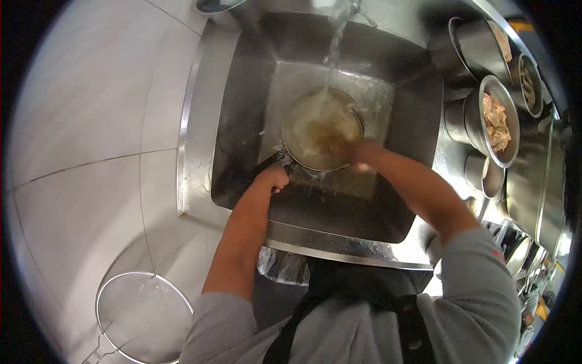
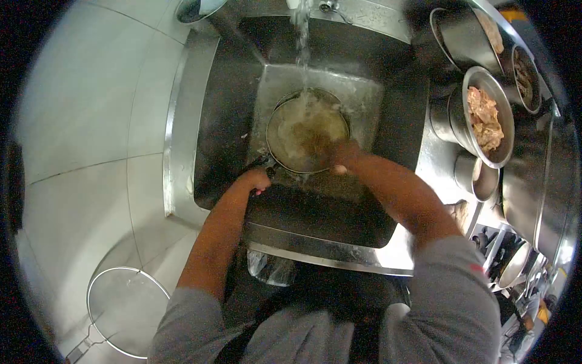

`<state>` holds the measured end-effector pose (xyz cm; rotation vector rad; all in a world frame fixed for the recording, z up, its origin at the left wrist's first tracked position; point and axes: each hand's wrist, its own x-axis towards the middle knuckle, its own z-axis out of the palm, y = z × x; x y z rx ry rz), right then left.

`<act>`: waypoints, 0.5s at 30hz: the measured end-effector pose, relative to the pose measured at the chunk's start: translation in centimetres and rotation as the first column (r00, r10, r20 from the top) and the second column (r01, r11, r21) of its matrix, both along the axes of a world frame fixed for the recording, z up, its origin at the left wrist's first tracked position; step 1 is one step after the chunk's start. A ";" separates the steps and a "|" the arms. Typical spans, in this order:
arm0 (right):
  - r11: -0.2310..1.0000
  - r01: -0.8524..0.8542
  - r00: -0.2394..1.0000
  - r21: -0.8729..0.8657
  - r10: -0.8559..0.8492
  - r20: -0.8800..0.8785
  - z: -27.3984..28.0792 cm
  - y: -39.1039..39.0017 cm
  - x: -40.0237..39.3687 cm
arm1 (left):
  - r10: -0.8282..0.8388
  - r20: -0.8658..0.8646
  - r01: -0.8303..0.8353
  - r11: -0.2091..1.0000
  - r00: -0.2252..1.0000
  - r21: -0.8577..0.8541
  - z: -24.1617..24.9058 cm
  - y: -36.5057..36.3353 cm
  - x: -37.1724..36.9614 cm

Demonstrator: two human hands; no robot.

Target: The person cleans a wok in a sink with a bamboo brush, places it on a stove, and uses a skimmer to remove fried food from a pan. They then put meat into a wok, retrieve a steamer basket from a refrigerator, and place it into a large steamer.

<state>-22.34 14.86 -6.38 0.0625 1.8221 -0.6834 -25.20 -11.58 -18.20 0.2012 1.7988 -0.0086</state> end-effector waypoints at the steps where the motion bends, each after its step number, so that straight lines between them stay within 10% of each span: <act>1: 0.997 0.082 0.997 -0.005 -0.082 -0.014 -2.8 0.0 -1.0 | -0.001 -0.013 0.001 1.000 1.000 0.009 0.2 0.4 -0.1; 4: 0.892 0.451 0.892 0.033 -0.451 -0.017 -4.7 -3.6 -1.7 | 0.119 0.002 -0.119 0.991 0.993 0.066 1.4 -0.3 0.6; 6: 0.777 0.626 0.780 -0.058 -0.625 0.042 -1.0 -2.7 -0.5 | 0.598 0.389 -0.673 0.735 0.701 0.084 2.4 0.3 0.4; 7: 0.707 0.698 0.716 -0.116 -0.692 0.093 1.2 -1.7 0.4 | 0.586 0.388 -0.664 0.741 0.711 0.098 2.8 1.3 1.4; 9: 0.539 0.808 0.584 -0.238 -0.784 0.211 3.4 -0.5 2.5 | 0.808 0.489 -0.937 0.345 0.329 0.061 4.0 3.2 2.6; 11: -0.080 0.879 0.202 -0.470 -0.831 0.518 4.8 1.6 5.4 | 0.698 0.614 -0.925 0.341 0.369 0.167 5.4 6.1 3.4; 15: -0.208 0.828 0.058 -0.521 -0.892 0.449 7.6 4.2 7.8 | 0.662 0.708 -0.969 0.158 0.247 0.190 7.5 9.4 5.9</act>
